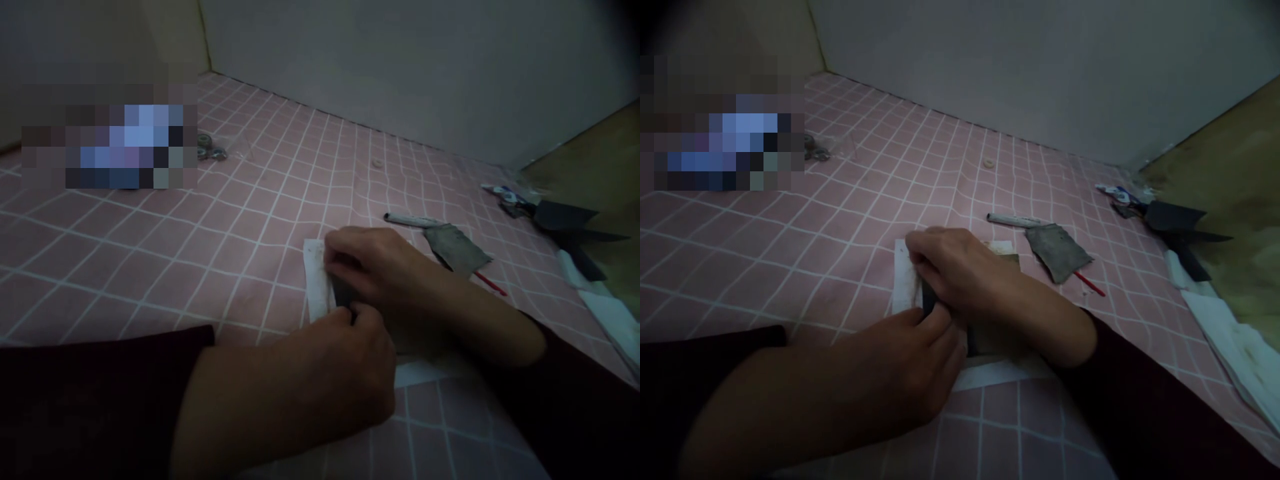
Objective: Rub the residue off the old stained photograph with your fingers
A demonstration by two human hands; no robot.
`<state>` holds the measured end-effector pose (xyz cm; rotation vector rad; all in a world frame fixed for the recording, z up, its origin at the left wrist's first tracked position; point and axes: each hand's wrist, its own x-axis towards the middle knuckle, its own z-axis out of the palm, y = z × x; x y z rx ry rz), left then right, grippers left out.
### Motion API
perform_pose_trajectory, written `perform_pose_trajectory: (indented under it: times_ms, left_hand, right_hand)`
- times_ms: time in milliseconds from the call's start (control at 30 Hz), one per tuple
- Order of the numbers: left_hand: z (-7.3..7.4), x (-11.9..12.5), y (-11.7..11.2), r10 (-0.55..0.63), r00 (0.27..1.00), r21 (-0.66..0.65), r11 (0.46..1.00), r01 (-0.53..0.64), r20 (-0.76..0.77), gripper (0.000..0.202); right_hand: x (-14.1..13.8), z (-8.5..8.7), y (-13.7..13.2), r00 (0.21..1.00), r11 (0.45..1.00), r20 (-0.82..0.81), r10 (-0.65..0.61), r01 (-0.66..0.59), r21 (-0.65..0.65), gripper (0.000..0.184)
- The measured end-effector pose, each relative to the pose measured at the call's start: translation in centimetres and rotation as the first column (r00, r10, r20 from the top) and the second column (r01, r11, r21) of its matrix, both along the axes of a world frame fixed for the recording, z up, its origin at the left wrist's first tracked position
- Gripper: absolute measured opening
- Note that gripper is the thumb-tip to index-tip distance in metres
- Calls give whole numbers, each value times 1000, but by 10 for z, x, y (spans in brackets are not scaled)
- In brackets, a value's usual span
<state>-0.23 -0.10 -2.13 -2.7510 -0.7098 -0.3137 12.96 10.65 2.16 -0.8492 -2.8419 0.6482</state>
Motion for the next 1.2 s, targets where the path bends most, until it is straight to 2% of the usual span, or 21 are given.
perform_pose_trajectory:
  times_ms: [67,100,233,267,367,433,467,567,600,767,800,933,967,1100,1200]
  left_hand:
    - [1,0,0,3,1000,-10,1000,-3,-2,14]
    - [1,0,0,5,1000,-12,1000,-5,-6,14]
    - [0,0,0,4,1000,10,1000,-4,-1,14]
    - [0,0,0,0,1000,10,1000,0,3,14]
    - [0,0,0,-12,1000,-7,1000,12,16,13]
    - [0,1,1,-16,1000,-15,1000,16,14,14]
    - [0,1,1,-17,1000,-14,1000,17,8,14]
    - [-1,1,0,-17,1000,3,1000,17,-8,16]
    - [-1,1,0,-17,1000,6,1000,17,-6,16]
    - [-1,0,1,-25,1000,-11,1000,25,12,17]
    - [0,0,1,-26,1000,-8,1000,26,8,16]
    - [1,0,0,-24,1000,12,1000,24,-14,16]
    - [1,0,0,-23,1000,13,1000,23,-10,15]
    - [-2,0,0,-20,999,-8,1000,20,28,11]
    - [-3,0,1,-22,999,-7,1000,22,27,10]
  right_hand:
    - [-1,-2,0,998,995,-45,-47,51,84,17]
    - [-1,-1,-1,998,996,-38,-41,44,81,17]
    - [0,4,-3,992,991,89,85,-75,-112,17]
    - [0,4,-2,993,991,91,80,-69,-118,17]
    - [-1,-1,0,999,998,-14,-51,51,45,15]
    - [-1,-3,2,994,989,-63,-85,92,119,14]
    - [0,-2,2,998,994,-39,-57,60,95,14]
    - [2,2,1,991,992,95,93,-84,-96,15]
    - [2,3,1,988,988,115,107,-93,-120,15]
    - [-3,-2,1,995,990,-62,-81,87,113,15]
    - [-3,-2,1,995,991,-62,-74,80,108,14]
    - [-1,3,-1,994,995,100,43,-34,-93,17]
    - [-1,3,0,995,996,99,30,-21,-90,17]
    - [-2,-4,4,993,990,-83,-82,91,106,14]
    - [-2,-4,4,999,1000,-41,13,-11,29,16]
